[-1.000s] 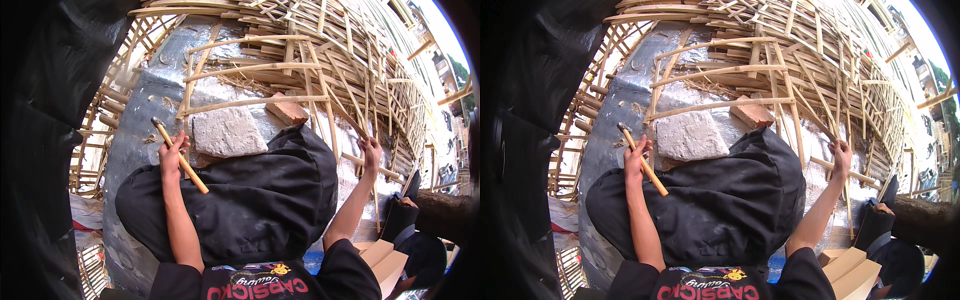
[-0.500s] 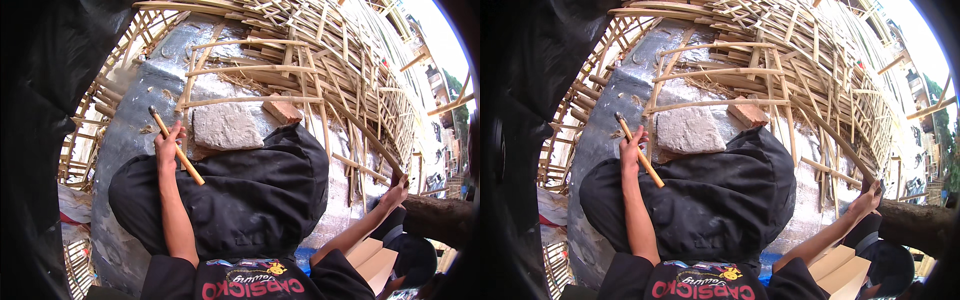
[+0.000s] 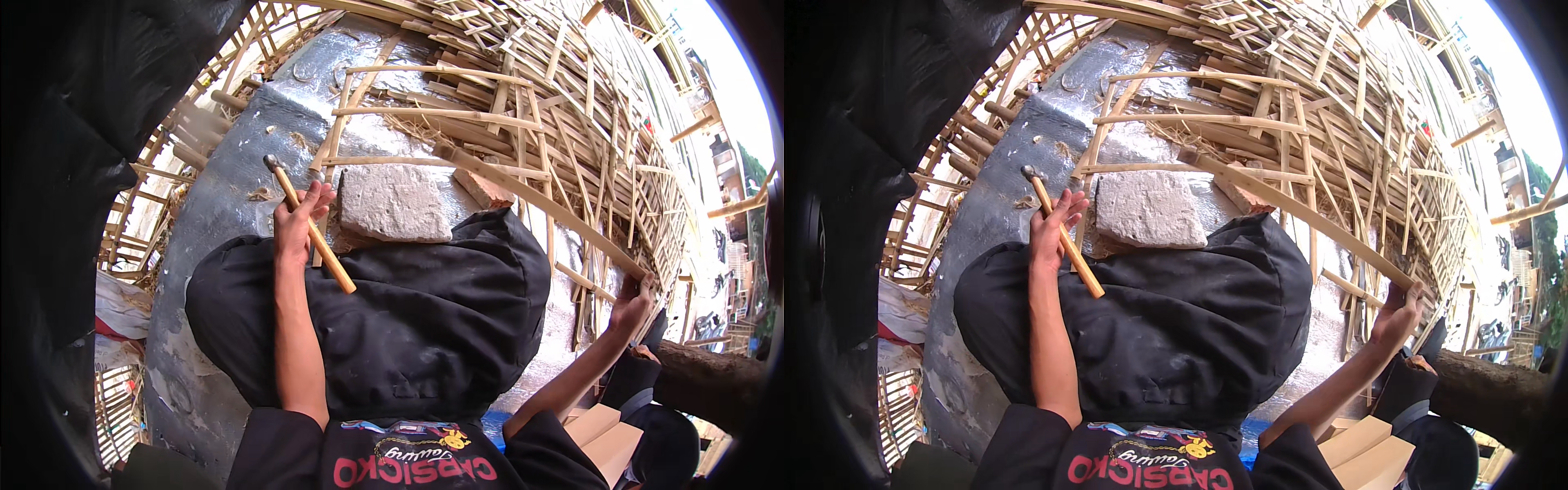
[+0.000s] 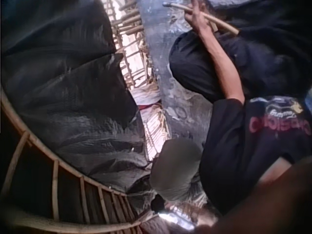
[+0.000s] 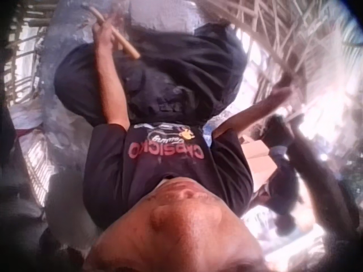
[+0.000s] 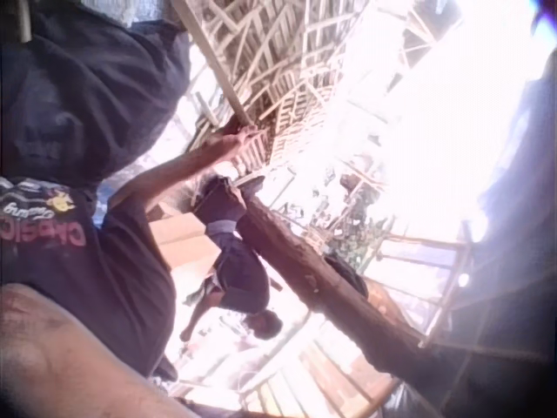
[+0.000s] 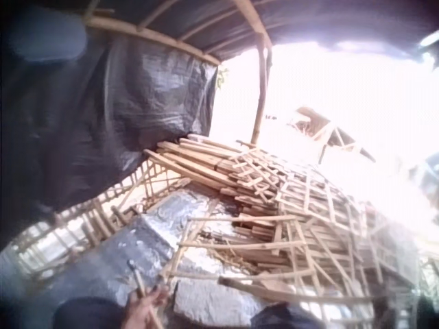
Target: The person assembles a bamboo lattice frame by positioning thin bamboo strips across each other and hammering small nails to secure the joints on a stone block.
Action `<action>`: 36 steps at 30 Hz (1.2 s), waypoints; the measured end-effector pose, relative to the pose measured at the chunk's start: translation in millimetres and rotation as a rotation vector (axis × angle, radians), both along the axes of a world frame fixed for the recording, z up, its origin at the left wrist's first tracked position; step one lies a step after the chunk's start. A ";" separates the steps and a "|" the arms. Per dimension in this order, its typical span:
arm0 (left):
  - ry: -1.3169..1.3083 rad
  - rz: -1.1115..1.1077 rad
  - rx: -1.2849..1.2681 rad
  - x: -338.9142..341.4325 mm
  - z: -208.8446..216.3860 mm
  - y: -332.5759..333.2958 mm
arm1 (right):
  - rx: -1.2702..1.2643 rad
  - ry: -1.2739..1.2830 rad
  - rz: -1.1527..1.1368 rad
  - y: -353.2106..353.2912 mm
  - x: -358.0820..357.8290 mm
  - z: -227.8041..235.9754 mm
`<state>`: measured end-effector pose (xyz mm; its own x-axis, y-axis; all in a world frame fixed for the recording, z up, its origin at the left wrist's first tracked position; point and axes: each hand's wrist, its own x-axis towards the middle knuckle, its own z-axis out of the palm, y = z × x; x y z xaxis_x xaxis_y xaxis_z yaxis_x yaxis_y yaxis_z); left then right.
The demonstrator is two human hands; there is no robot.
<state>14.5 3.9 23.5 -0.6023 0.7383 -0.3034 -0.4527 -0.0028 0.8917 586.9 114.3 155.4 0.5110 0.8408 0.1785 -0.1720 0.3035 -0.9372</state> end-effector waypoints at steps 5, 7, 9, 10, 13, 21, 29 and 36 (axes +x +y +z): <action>-0.117 -0.032 0.120 2.2 7.8 -1.8 | -0.138 0.088 0.295 40.6 -73.9 -40.6; -0.115 0.004 0.147 1.6 3.0 -1.4 | -0.116 0.096 0.404 59.7 -92.9 -56.9; -0.126 0.012 0.158 -1.2 0.3 -4.2 | -0.158 0.096 0.414 74.6 -103.1 -70.9; -0.119 0.008 0.163 -2.4 1.7 -5.7 | -0.160 0.102 0.416 78.4 -109.6 -75.2; -0.116 0.047 0.177 -5.1 5.4 -6.7 | -0.205 0.232 0.472 84.4 -116.6 -97.2; 0.050 0.109 -0.060 -7.0 -2.6 -8.5 | -0.305 0.047 0.303 75.0 -156.4 -126.9; 0.311 0.070 -0.360 -16.7 -48.6 -5.7 | -0.407 -0.129 0.493 76.9 -170.6 -126.4; 0.222 0.088 -0.242 -3.5 -41.5 -0.8 | -0.377 -0.124 0.445 76.6 -172.8 -124.7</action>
<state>11.0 3.0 -18.0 -0.7317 0.6029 -0.3180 -0.2549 0.1907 0.9480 414.1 190.9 30.7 0.0892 0.9864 -0.1381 -0.0887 -0.1302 -0.9875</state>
